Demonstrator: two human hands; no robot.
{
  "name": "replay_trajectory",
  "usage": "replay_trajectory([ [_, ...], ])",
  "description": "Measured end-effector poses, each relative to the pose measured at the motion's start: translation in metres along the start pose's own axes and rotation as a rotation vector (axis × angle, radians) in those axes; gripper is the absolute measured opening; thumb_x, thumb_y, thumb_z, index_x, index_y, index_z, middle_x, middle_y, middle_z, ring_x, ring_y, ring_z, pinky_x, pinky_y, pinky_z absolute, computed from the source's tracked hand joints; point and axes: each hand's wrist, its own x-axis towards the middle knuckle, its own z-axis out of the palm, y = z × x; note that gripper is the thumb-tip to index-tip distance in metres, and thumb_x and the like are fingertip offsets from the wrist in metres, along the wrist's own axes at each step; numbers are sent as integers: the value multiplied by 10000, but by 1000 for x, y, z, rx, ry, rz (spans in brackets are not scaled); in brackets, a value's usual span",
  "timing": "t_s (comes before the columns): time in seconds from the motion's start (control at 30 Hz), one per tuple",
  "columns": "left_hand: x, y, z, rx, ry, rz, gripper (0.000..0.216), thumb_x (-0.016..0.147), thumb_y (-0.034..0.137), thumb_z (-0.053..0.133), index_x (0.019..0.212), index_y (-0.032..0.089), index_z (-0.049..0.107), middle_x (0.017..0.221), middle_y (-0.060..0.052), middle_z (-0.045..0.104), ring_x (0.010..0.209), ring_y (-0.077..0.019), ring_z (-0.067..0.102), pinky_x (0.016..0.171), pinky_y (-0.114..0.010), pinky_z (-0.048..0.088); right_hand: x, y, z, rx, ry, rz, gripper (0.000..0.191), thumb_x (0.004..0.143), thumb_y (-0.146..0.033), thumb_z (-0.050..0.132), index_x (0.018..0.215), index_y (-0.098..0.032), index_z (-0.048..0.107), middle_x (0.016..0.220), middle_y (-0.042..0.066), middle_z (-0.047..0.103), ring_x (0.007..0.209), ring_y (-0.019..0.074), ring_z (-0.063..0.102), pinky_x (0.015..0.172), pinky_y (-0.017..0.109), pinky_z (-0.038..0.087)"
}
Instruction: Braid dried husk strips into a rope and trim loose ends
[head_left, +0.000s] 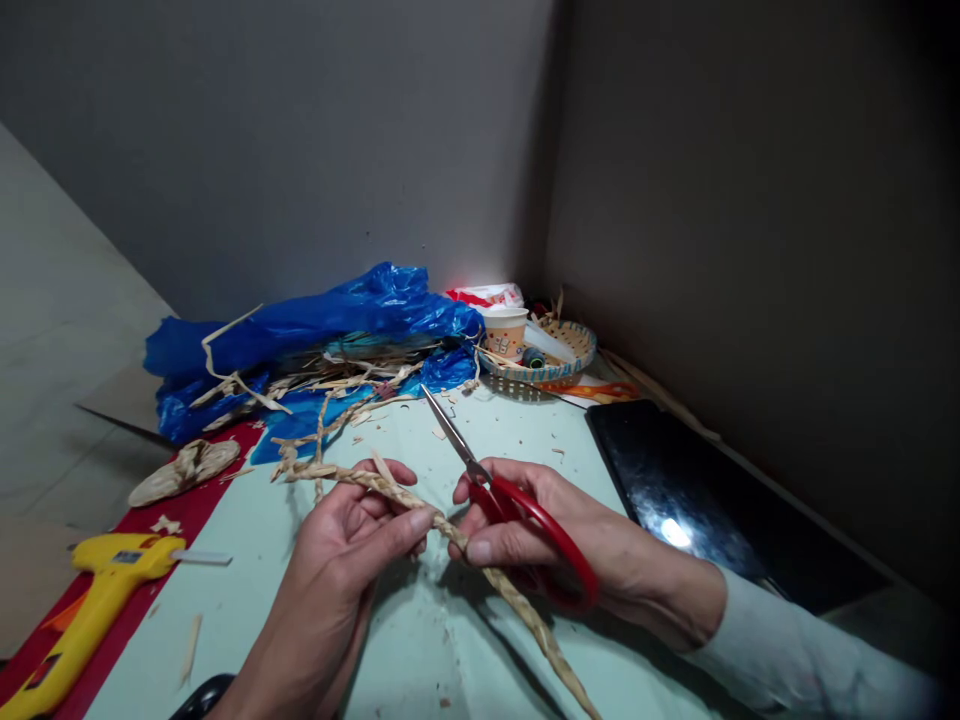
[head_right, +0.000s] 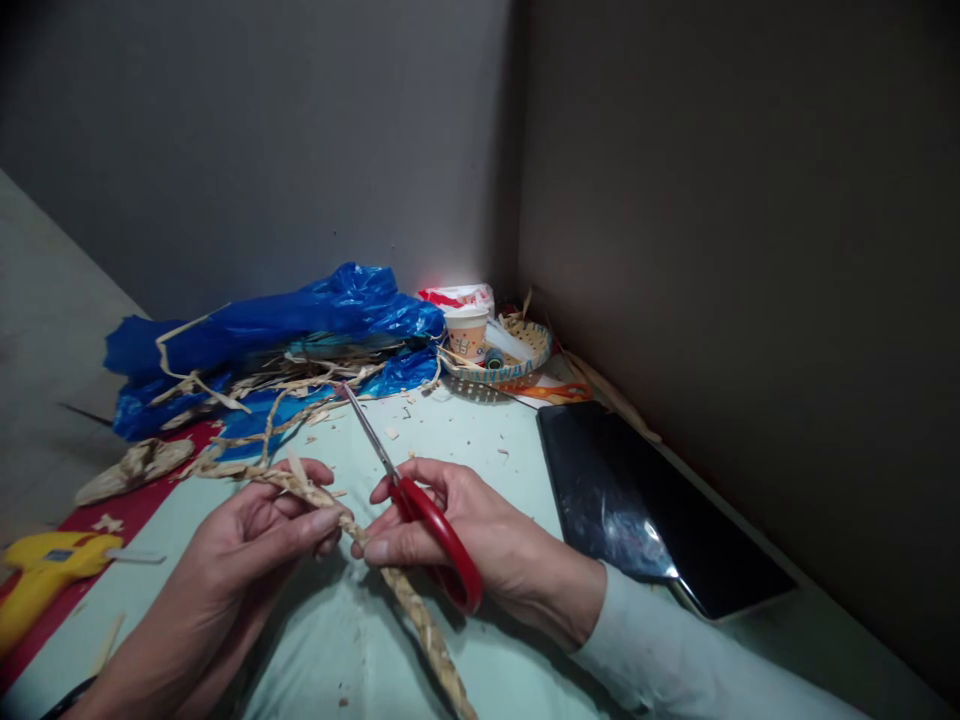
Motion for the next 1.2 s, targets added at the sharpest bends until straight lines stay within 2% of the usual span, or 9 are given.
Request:
replay_trajectory([
  [0.17,4,-3,-5,12,-5,20,308,639,179,814,885,200,629,621,61,642,598,-98,558,576,-177,454,0,0,-2,-17,-14,13,410,676,-208,838,972,-155,558,806,-10,651,630,72,576,575,172,422],
  [0.3,8,2,-11,-11,20,48,285,681,162,790,896,203,607,659,56,634,645,-99,556,623,-175,459,-2,-3,-3,-140,-51,37,410,660,-235,851,948,-155,570,817,-10,639,723,98,597,684,208,455],
  [0.5,11,10,-11,-41,30,97,230,705,166,774,854,162,599,722,-4,714,652,-115,612,654,-211,475,-4,-11,-1,-297,-49,50,392,656,-285,856,877,-154,559,788,-15,633,660,80,563,611,176,408],
  [0.7,20,16,-21,-12,1,133,175,717,204,776,800,131,640,649,-19,706,614,-131,630,596,-213,496,-6,-17,-2,-344,-26,47,416,641,-295,859,870,-160,539,743,-32,608,607,68,493,545,164,353],
  [0.9,19,25,-27,-39,-6,120,144,763,245,737,788,121,669,631,-23,685,586,-121,605,569,-202,502,-3,-22,-2,-527,64,16,343,672,-338,816,851,-180,569,735,-13,625,644,110,524,585,197,388],
  [1.0,15,25,-25,-62,15,101,144,742,242,754,775,131,668,603,-13,670,563,-118,596,549,-201,500,-2,-17,1,-721,192,-68,349,683,-380,777,896,-205,565,747,-1,624,688,169,586,596,239,440],
  [1.07,13,24,-23,-59,33,89,157,725,252,764,766,133,670,593,-16,668,550,-127,592,530,-212,500,-4,-13,3,-862,258,-157,310,737,-388,718,954,-217,576,811,25,648,750,207,613,625,269,471],
  [1.2,11,23,-19,-87,64,88,181,671,272,793,750,145,691,614,-28,678,578,-150,608,546,-242,521,-13,-9,4,-1226,256,-406,193,813,-247,586,1004,-238,607,883,46,683,714,195,624,608,265,480],
])
